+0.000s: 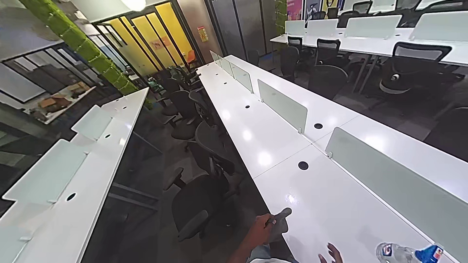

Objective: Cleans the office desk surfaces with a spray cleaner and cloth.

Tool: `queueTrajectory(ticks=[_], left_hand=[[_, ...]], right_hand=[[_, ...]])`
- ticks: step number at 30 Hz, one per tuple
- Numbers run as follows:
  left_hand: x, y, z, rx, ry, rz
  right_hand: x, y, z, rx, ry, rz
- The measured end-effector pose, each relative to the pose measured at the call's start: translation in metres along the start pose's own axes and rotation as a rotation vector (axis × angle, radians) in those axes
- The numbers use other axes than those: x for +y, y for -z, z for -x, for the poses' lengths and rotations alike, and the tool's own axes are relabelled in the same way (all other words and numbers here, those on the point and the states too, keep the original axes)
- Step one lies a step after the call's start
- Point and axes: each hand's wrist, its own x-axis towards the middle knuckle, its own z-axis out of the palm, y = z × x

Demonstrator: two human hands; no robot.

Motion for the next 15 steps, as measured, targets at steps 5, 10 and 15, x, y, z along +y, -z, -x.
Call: queueTrajectory(ticks=[5, 10, 15], left_hand=[[0.06, 0.001, -0.008, -0.094, -0.208, 0.035], [0.089, 0.014, -0.013, 0.101, -0.28, 0.424], [0.034, 0.014, -0.008, -0.016, 0.069, 0.801]], right_hand=[[-0.063, -0.024, -0.048, -0.203, 0.038, -0.425], [-0.118, -0.018, -0.064, -0.421, 0.05, -0.858], [-0.137, -0.022, -0.056, -0.339, -0.095, -0.883]])
